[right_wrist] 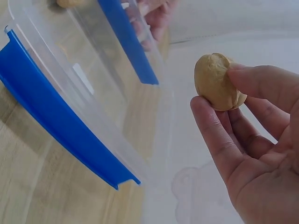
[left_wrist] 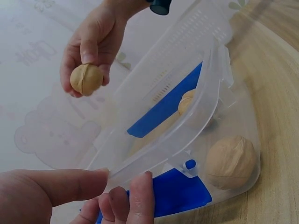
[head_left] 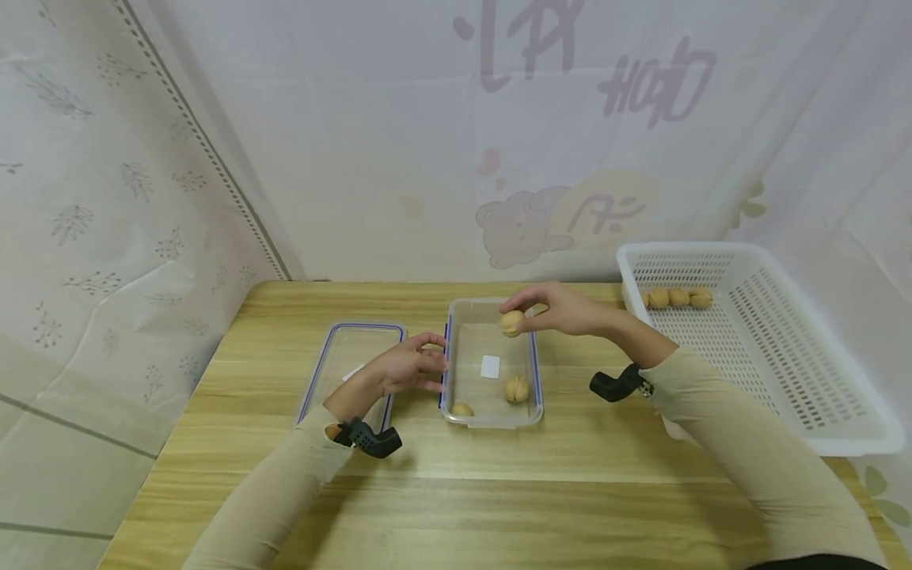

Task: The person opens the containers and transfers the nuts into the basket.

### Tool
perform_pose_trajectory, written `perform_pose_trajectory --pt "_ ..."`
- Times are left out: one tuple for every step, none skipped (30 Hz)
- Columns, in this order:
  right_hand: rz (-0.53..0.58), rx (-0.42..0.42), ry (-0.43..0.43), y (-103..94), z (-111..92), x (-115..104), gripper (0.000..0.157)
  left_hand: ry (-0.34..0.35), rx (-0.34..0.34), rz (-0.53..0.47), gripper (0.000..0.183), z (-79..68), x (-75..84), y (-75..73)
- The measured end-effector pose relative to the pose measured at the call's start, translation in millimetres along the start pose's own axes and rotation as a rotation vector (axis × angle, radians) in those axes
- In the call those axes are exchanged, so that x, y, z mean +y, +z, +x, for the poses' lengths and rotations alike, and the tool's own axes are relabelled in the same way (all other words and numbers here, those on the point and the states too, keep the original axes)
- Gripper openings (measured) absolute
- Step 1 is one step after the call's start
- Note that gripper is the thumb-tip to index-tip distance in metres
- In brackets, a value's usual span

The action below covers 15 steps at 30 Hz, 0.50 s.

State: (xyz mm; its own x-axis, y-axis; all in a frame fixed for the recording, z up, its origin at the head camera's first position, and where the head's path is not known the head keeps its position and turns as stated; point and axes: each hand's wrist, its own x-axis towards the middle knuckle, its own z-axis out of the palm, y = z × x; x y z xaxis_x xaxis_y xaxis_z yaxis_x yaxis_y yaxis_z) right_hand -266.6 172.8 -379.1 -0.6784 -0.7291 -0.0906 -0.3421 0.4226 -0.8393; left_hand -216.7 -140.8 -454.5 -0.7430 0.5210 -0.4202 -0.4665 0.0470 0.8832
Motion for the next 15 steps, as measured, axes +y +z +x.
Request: perform_pose_trajectory --pt "-0.003 0.008 -0.003 -1.8 -1.7 0.6 0.036 0.001 0.000 0.002 0.048 0.0 -0.2 -0.2" --pt "0.002 0.015 -0.002 -3.3 -3.5 0.8 0.036 0.002 0.000 0.003 0.048 0.0 -0.4 -0.3" --pt "0.005 0.023 0.001 -4.7 -5.5 0.8 0.036 0.003 0.000 0.004 0.048 0.0 -0.6 -0.4" --pt "0.011 0.033 0.005 -6.2 -7.5 1.2 0.037 0.005 0.000 0.006 0.048 -0.1 -0.7 -0.5" --pt "0.010 0.042 0.002 -7.8 -9.4 2.3 0.038 0.006 -0.001 0.009 0.048 -0.2 -0.9 -0.5" --pt "0.007 0.054 0.004 -9.4 -11.4 2.5 0.039 0.007 -0.001 0.009 0.048 0.0 -0.9 -0.6" --pt "0.006 0.066 0.008 -11.1 -13.5 2.8 0.039 0.007 0.000 0.008 0.047 0.1 -0.9 -0.7" --pt "0.004 0.076 0.013 -12.9 -15.8 2.6 0.040 0.007 0.001 0.007 0.047 0.2 -0.8 -0.8" --pt "-0.002 0.087 0.021 -14.8 -18.3 2.8 0.041 0.008 0.000 0.006 0.047 0.3 -0.7 -0.8" --pt "-0.001 0.096 0.029 -17.1 -20.8 2.9 0.042 0.008 -0.001 0.005 0.047 0.5 -0.6 -0.9" --pt "-0.003 0.105 0.035 -19.6 -23.3 3.5 0.043 0.009 -0.002 0.002 0.047 0.6 -0.6 -0.9" --pt "-0.003 0.112 0.047 -22.3 -26.0 3.3 0.043 0.009 -0.002 0.000 0.047 0.7 -0.4 -1.0" --pt "0.001 0.117 0.057 -24.9 -29.0 3.9 0.043 0.008 -0.003 -0.003 0.047 0.8 -0.4 -0.9" --pt "0.003 0.118 0.064 -27.8 -31.9 4.6 0.043 0.008 -0.004 -0.005 0.048 0.8 -0.4 -0.9" --pt "0.009 0.122 0.068 -31.0 -34.8 5.2 0.043 0.009 -0.007 -0.006 0.047 0.9 -0.6 -0.8"
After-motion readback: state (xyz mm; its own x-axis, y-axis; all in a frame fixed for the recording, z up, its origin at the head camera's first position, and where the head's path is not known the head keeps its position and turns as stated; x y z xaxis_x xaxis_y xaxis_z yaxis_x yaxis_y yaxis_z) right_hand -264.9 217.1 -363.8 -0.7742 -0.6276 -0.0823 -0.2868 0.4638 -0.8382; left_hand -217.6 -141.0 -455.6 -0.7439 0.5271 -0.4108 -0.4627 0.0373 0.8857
